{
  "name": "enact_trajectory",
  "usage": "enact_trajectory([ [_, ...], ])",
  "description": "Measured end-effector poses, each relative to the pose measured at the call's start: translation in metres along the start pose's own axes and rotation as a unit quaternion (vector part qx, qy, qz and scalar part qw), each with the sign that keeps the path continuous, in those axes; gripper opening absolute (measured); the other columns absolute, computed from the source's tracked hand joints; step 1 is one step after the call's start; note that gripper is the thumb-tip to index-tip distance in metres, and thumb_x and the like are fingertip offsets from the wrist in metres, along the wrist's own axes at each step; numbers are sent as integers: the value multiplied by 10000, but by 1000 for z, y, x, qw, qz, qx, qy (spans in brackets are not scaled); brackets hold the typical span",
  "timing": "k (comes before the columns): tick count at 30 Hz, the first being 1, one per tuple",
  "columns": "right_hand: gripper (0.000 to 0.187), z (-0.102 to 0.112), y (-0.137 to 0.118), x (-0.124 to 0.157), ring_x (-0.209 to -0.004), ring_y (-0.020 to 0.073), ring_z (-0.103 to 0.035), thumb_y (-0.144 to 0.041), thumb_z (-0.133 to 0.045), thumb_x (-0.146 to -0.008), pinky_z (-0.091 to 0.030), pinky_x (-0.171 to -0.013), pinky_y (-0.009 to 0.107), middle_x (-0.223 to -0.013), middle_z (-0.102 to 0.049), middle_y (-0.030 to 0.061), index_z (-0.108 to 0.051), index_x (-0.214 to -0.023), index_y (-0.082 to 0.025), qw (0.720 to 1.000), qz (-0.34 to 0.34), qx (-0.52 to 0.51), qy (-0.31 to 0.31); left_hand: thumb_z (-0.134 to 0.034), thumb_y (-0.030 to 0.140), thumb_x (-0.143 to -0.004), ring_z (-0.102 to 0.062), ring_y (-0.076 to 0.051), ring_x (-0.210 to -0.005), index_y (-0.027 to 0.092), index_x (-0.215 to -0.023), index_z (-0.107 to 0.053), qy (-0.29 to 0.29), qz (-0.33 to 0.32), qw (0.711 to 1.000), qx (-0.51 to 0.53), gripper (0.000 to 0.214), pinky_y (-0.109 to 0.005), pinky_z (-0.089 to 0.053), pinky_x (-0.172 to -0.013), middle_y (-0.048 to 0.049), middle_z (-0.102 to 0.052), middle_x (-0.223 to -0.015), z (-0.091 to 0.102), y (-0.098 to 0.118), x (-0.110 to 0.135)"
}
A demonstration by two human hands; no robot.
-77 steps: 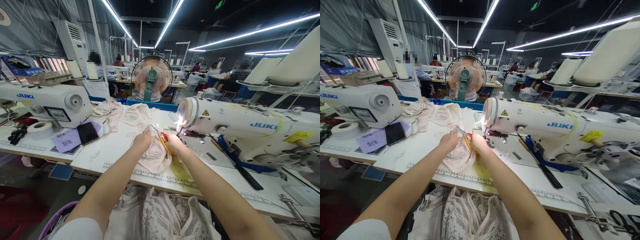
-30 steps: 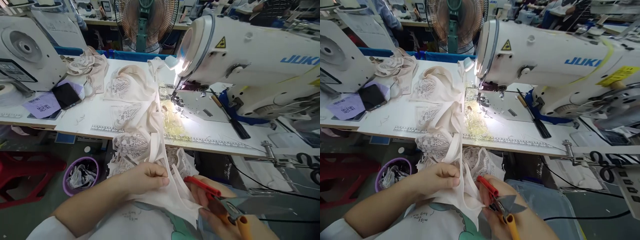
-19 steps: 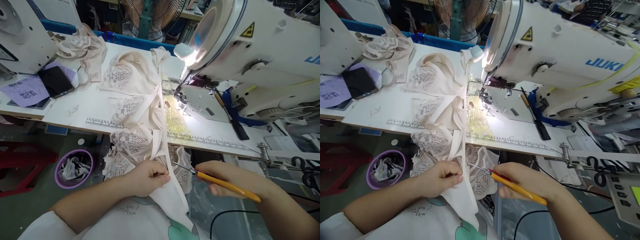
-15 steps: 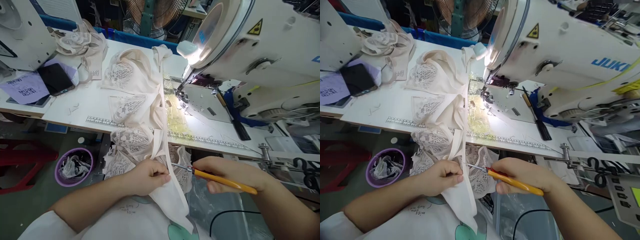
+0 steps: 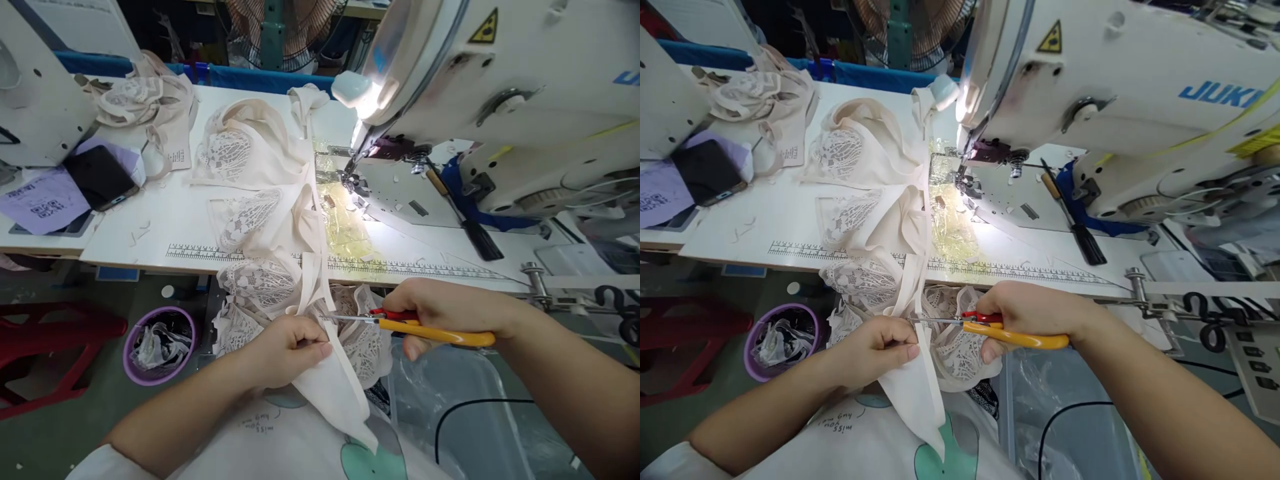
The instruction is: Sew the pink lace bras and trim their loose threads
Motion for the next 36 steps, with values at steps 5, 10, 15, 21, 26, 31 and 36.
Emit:
enact_trajectory([
  [5,428,-19,0,-2,-576,136,-376,-615,-586,-718,-306,-504,253,-655,-431,-8,-522,-720,-192,961,115,-174,182,-496,161,-829,-504,-110,-595,140,-651,-588,65,-126,982,-125,201,-217,-410,-571,-12,-528,-628,17,18,9],
  [10,368,-60,-9,-24,-653,150,-448,-541,-512,-819,-371,-576,261,-747,-488,19,-545,-872,-178,881,183,-301,316,-494,49,-817,-631,-134,-776,152,-855,-634,109,-263,923,-259,177,-210,-489,-686,-72,-673,-840,27,40,16],
  [15,255,-82,-16,-45,-560,110,-416,-384,-566,-808,-335,-495,220,-652,-448,-31,-418,-718,-198,865,111,-353,339,-501,33,-807,-652,-142,-845,151,-915,-609,127,-332,860,-365,192,-208,-516,-726,-93,-690,-893,21,52,21],
  [21,197,-71,-20,-48,-602,154,-489,-94,-602,-609,-367,-529,244,-676,-524,-1,-447,-676,-194,922,2,-209,325,-461,21,-810,-653,-192,-870,70,-981,-590,7,-397,813,-425,220,-275,-533,-744,-177,-679,-935,-6,50,22],
  [26,259,-71,-20,-31,-750,204,-517,-20,-559,-567,-397,-630,289,-801,-549,46,-423,-701,-195,916,-20,-171,361,-501,18,-783,-643,-190,-893,110,-987,-609,7,-363,847,-390,249,-289,-531,-766,-148,-671,-989,-7,33,18],
  [31,192,-86,-18,-14,-815,195,-564,-282,-605,-709,-465,-719,307,-889,-576,42,-485,-832,-195,838,210,-375,335,-488,80,-828,-641,-155,-833,194,-843,-624,149,-224,902,-337,179,-252,-507,-730,-47,-686,-897,8,30,14],
  [36,232,-105,-6,-18,-694,161,-532,-299,-687,-718,-453,-611,268,-779,-541,7,-515,-845,-209,786,223,-433,381,-521,175,-806,-600,-127,-588,205,-763,-579,247,-148,916,-281,79,-222,-468,-551,9,-664,-682,7,25,10],
])
Point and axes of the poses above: each hand's wrist, its own x-axis away from the middle knuckle, its own z-axis out of the back of the hand, y = z × x, the point moved 2 cm from there along -x, towards the middle knuckle
